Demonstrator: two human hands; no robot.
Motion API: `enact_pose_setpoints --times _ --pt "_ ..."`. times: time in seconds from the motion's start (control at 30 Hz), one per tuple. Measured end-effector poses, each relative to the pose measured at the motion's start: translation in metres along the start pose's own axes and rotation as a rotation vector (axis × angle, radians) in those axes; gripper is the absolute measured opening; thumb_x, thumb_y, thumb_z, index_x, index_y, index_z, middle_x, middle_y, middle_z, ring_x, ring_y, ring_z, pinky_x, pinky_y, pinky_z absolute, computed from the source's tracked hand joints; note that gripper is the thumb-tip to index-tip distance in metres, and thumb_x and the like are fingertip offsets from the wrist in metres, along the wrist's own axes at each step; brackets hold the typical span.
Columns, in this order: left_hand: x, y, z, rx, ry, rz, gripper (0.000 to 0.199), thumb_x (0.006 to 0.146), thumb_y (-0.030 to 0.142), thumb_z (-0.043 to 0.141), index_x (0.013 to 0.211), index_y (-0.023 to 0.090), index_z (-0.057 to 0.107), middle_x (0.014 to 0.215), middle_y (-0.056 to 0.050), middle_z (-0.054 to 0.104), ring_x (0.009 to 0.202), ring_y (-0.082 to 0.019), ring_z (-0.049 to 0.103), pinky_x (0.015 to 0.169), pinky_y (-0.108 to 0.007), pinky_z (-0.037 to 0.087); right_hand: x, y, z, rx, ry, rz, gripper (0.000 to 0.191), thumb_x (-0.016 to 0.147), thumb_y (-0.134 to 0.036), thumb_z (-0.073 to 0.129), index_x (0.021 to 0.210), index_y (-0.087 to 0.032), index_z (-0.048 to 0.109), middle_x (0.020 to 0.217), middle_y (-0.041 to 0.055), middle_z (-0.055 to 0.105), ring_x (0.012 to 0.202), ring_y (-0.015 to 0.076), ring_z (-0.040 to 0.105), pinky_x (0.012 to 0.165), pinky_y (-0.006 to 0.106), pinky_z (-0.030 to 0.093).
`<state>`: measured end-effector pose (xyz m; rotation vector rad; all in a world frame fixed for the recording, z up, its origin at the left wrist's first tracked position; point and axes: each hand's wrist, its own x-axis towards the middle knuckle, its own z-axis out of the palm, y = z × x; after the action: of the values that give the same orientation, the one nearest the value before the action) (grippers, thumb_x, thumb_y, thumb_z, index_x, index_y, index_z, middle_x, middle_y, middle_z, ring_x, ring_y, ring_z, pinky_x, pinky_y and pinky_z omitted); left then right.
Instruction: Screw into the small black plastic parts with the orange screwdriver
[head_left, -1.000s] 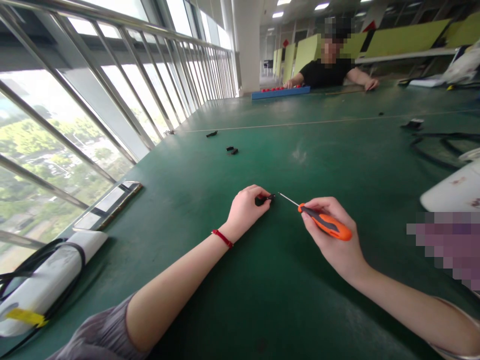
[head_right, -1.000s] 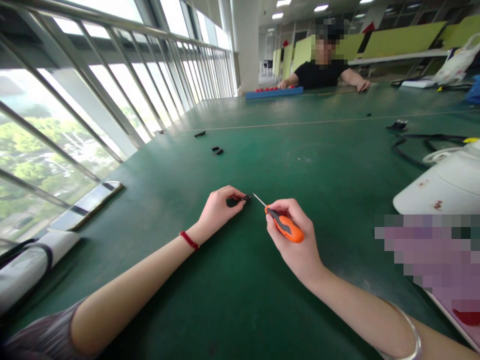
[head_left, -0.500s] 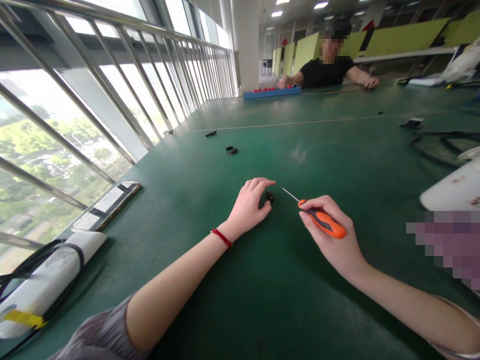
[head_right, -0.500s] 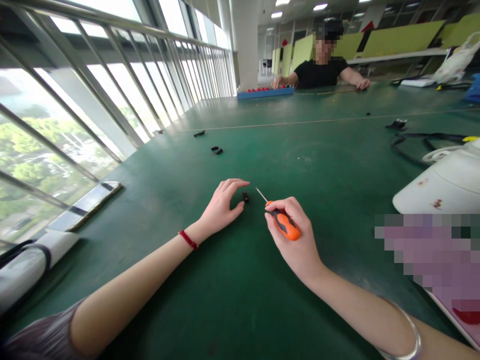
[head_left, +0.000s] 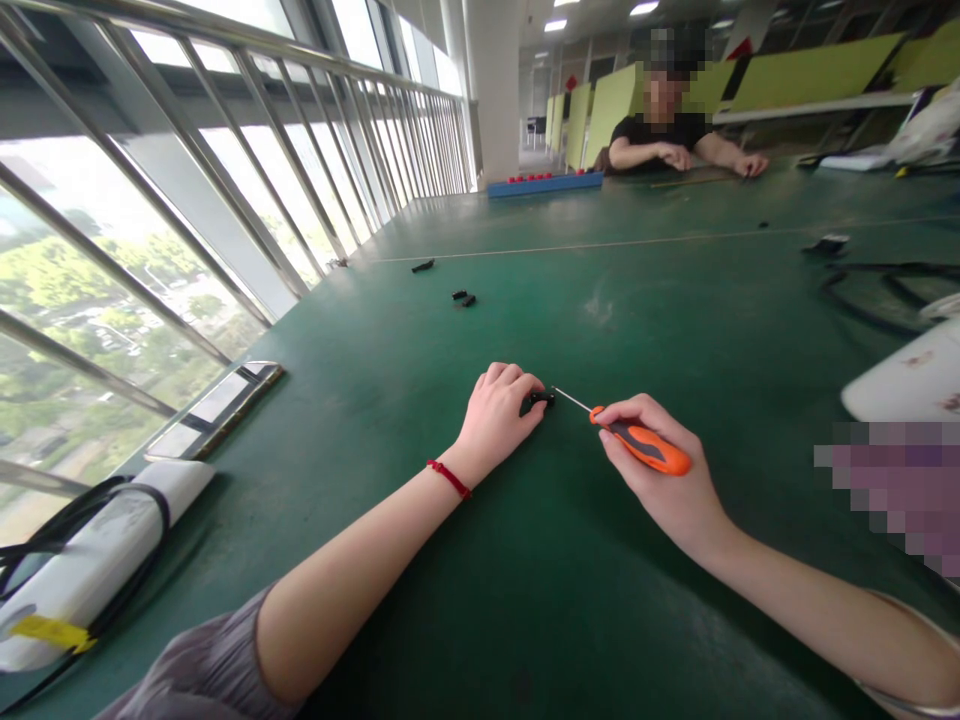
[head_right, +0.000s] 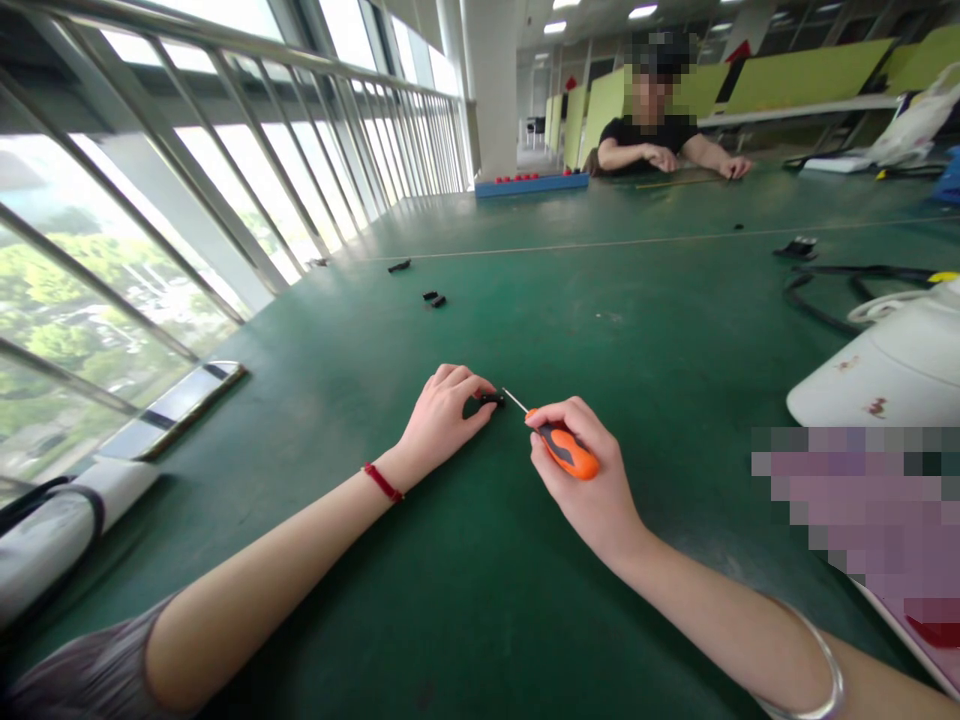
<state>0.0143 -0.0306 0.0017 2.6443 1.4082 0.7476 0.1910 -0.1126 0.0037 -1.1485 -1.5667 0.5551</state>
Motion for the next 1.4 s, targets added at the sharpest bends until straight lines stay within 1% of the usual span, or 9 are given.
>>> enact_pose_setpoints --times 0.33,0.47,0.57,0.77,1.13,1.3,1.4 --pt "0.0011 -0.0028 -0.0023 -0.069 0.016 -0.004 0.010 0.083 0.023 0.056 0.086 0.020 0.064 0.090 -0.002 0.063 0.089 -0.019 0.053 0.080 -0.034 0.045 -0.0005 -0.0029 -0.0008 -0.019 0.008 -0.037 0.009 0.080 -0.013 0.056 0.083 -0.021 0.057 0.085 0.0019 0.057 0.079 0.0154 0.057 0.069 0.029 0.047" --pt "0.0009 -0.0035 -0.0029 -0.121 0.047 -0.023 0.008 0.082 0.022 0.057 0.084 0.020 0.064 0.088 -0.002 0.064 0.087 -0.019 0.053 0.077 -0.032 0.046 -0.0011 -0.0045 -0.0020 -0.026 0.018 -0.070 0.009 0.080 -0.013 0.056 0.083 -0.021 0.057 0.082 0.0010 0.057 0.073 0.0145 0.057 0.065 0.028 0.047" --pt "0.0005 -0.0034 -0.0023 -0.112 0.066 -0.025 0.007 0.081 0.021 0.058 0.082 0.020 0.065 0.088 -0.002 0.064 0.087 -0.019 0.054 0.076 -0.032 0.046 -0.0011 -0.0056 -0.0023 -0.030 0.020 -0.086 0.009 0.079 -0.012 0.057 0.081 -0.021 0.057 0.080 0.0006 0.057 0.071 0.0142 0.057 0.064 0.028 0.046" --pt "-0.0002 -0.0037 -0.0001 -0.058 0.055 0.013 0.008 0.080 0.021 0.058 0.082 0.020 0.065 0.090 -0.002 0.064 0.087 -0.018 0.054 0.079 -0.033 0.045 -0.0014 -0.0065 -0.0020 -0.035 0.023 -0.073 0.008 0.079 -0.013 0.057 0.081 -0.020 0.057 0.080 0.0006 0.057 0.070 0.0136 0.056 0.063 0.027 0.045" --pt "-0.0004 -0.0024 -0.0009 -0.097 0.036 -0.005 0.007 0.080 0.021 0.056 0.081 0.020 0.064 0.090 0.000 0.068 0.084 -0.017 0.060 0.079 -0.033 0.046 -0.0004 -0.0064 -0.0016 -0.063 0.025 -0.081 0.008 0.079 -0.013 0.057 0.080 -0.021 0.057 0.079 0.0011 0.058 0.070 0.0145 0.057 0.063 0.028 0.047" --pt "0.0003 -0.0031 -0.0012 -0.127 0.027 -0.005 0.006 0.078 0.020 0.058 0.080 0.020 0.064 0.089 -0.001 0.067 0.084 -0.017 0.060 0.078 -0.032 0.048 0.0000 -0.0080 -0.0031 -0.088 -0.009 -0.130 0.005 0.082 -0.018 0.055 0.082 -0.021 0.059 0.077 0.0014 0.058 0.068 0.0141 0.057 0.060 0.028 0.047" --pt "0.0002 -0.0023 -0.0016 -0.145 0.020 0.000 0.006 0.078 0.018 0.057 0.079 0.019 0.064 0.089 -0.002 0.066 0.083 -0.017 0.060 0.076 -0.030 0.049 0.0000 -0.0088 -0.0034 -0.104 -0.025 -0.134 0.009 0.084 -0.022 0.054 0.085 -0.022 0.062 0.075 0.0017 0.060 0.064 0.0138 0.057 0.057 0.028 0.047"
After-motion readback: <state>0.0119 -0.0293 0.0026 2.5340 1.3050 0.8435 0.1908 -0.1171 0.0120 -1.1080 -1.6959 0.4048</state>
